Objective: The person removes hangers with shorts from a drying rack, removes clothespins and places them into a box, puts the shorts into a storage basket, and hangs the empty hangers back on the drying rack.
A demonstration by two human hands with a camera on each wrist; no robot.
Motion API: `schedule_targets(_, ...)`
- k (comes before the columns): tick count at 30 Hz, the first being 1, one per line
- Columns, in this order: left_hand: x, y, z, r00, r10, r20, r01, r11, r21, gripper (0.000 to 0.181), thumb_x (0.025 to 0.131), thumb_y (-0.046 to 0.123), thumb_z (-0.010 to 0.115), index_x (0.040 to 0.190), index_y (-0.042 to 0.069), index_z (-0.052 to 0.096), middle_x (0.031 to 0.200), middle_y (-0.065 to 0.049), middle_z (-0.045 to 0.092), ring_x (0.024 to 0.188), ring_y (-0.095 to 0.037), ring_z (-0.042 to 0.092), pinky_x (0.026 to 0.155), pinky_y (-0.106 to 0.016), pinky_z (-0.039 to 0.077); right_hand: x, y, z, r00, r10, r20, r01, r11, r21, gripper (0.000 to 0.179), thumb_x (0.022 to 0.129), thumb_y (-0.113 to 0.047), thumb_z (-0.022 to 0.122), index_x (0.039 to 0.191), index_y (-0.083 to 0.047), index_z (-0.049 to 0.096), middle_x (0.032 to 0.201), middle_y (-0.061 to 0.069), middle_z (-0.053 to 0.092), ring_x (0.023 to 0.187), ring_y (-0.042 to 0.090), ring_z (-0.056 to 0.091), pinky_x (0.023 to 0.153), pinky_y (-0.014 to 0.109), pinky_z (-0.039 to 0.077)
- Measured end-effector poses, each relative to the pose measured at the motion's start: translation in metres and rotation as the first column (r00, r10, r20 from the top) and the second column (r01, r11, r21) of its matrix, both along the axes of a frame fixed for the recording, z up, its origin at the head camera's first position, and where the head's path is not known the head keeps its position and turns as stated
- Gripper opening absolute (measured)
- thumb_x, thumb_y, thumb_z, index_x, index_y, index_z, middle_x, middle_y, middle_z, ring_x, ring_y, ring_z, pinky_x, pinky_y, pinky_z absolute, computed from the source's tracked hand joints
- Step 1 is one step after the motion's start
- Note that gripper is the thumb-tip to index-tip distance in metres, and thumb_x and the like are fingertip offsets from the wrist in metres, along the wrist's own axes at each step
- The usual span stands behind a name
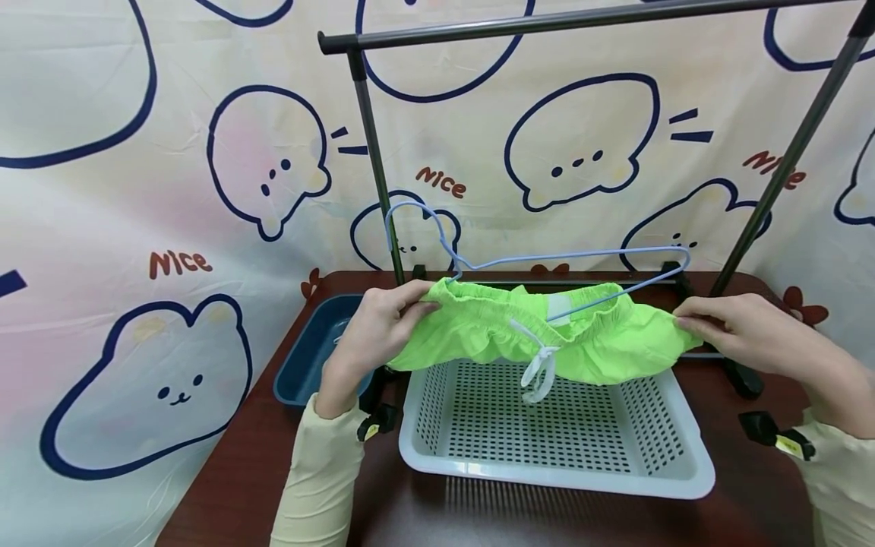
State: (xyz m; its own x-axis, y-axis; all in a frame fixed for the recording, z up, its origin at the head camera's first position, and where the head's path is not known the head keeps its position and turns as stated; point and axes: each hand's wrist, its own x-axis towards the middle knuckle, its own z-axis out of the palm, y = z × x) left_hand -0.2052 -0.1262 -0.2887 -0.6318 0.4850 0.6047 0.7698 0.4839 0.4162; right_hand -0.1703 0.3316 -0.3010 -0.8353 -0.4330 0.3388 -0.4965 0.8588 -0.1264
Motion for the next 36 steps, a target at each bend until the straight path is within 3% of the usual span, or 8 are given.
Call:
schedule_targets(5, -0.001, 0.002, 0.0, 1.0, -0.004, 0.002, 0.004, 1.0, -0.013, 0.022, 0.093, 0.009, 0.065, 0.115, 0.008, 0.07, 0.096, -0.007, 0.075, 0.067, -0.01, 0.061, 0.063, -0.023, 0.051, 0.0, -0.004, 0.0, 0.992, -0.017, 0.127, 0.014, 1.0, 0.021, 0.009, 0.092, -0.009, 0.067, 0.097, -0.016, 0.07, 0.073, -0.012, 0.054, 0.061, -0.005, 0.037, 0.054, 0.02, 0.034)
schedule_targets(10, 0.001, 0.002, 0.0, 1.0, -0.002, 0.017, 0.002, 1.0, -0.021, 0.024, 0.093, 0.009, 0.065, 0.117, 0.008, 0.07, 0.098, -0.007, 0.076, 0.069, -0.009, 0.064, 0.064, -0.023, 0.053, -0.001, -0.009, 0.001, 0.959, -0.034, 0.282, 0.028, 0.999, 0.026, 0.005, 0.095, -0.019, 0.065, 0.098, -0.019, 0.068, 0.074, -0.012, 0.053, 0.064, -0.002, 0.043, 0.058, 0.02, 0.037)
schedule_targets(15, 0.001, 0.002, -0.001, 0.999, -0.02, 0.03, 0.021, 0.999, -0.029, 0.024, 0.093, 0.008, 0.064, 0.117, 0.01, 0.07, 0.098, -0.005, 0.075, 0.065, -0.008, 0.061, 0.062, -0.021, 0.051, 0.0, -0.01, 0.001, 0.944, -0.037, 0.328, 0.027, 0.999, 0.035, 0.009, 0.096, -0.025, 0.064, 0.101, -0.02, 0.069, 0.077, -0.013, 0.057, 0.066, -0.002, 0.046, 0.059, 0.02, 0.039)
schedule_targets(19, 0.0, 0.004, -0.001, 0.999, -0.047, 0.019, 0.048, 0.998, -0.044, 0.022, 0.094, 0.008, 0.063, 0.115, 0.01, 0.07, 0.096, -0.004, 0.075, 0.061, -0.008, 0.055, 0.06, -0.022, 0.047, 0.003, -0.009, 0.003, 0.971, -0.032, 0.238, 0.029, 0.999, 0.014, 0.008, 0.095, -0.022, 0.065, 0.101, -0.019, 0.07, 0.081, -0.013, 0.062, 0.066, -0.003, 0.046, 0.059, 0.02, 0.042)
schedule_targets(24, 0.001, 0.007, -0.001, 0.998, -0.052, 0.042, 0.054, 0.997, -0.056, 0.021, 0.094, 0.009, 0.063, 0.114, 0.01, 0.071, 0.102, -0.004, 0.075, 0.069, -0.007, 0.062, 0.064, -0.022, 0.052, 0.007, -0.009, 0.007, 0.999, -0.032, -0.001, 0.032, 0.996, -0.084, 0.008, 0.093, -0.01, 0.066, 0.093, -0.018, 0.07, 0.076, -0.01, 0.066, 0.066, -0.006, 0.051, 0.058, 0.017, 0.046)
schedule_targets(29, 0.002, 0.01, -0.002, 0.998, -0.048, 0.05, 0.052, 0.996, -0.068, 0.022, 0.095, 0.01, 0.063, 0.115, 0.011, 0.071, 0.103, -0.003, 0.075, 0.074, -0.006, 0.065, 0.067, -0.023, 0.054, 0.011, -0.013, 0.012, 0.978, -0.155, -0.141, 0.103, 0.942, -0.318, 0.017, 0.099, -0.009, 0.056, 0.112, -0.007, 0.067, 0.081, -0.002, 0.064, 0.068, -0.012, 0.049, 0.058, 0.005, 0.04)
schedule_targets(33, 0.003, 0.011, -0.002, 0.998, -0.043, 0.051, 0.046, 0.996, -0.075, 0.022, 0.094, 0.01, 0.063, 0.116, 0.011, 0.071, 0.104, -0.003, 0.075, 0.075, -0.006, 0.065, 0.068, -0.023, 0.055, 0.017, -0.019, 0.014, 0.959, -0.207, -0.195, 0.103, 0.891, -0.442, 0.025, 0.101, -0.011, 0.053, 0.124, -0.006, 0.063, 0.091, -0.015, 0.056, 0.078, -0.016, 0.046, 0.069, -0.003, 0.037)
schedule_targets(36, 0.003, 0.012, -0.002, 0.998, -0.043, 0.053, 0.047, 0.996, -0.08, 0.022, 0.094, 0.011, 0.063, 0.115, 0.012, 0.071, 0.104, -0.003, 0.075, 0.074, -0.006, 0.065, 0.068, -0.023, 0.054, 0.021, -0.023, 0.016, 0.951, -0.191, -0.244, 0.06, 0.886, -0.459, 0.027, 0.1, -0.009, 0.054, 0.126, -0.004, 0.061, 0.1, -0.032, 0.051, 0.083, -0.017, 0.045, 0.073, -0.005, 0.036)
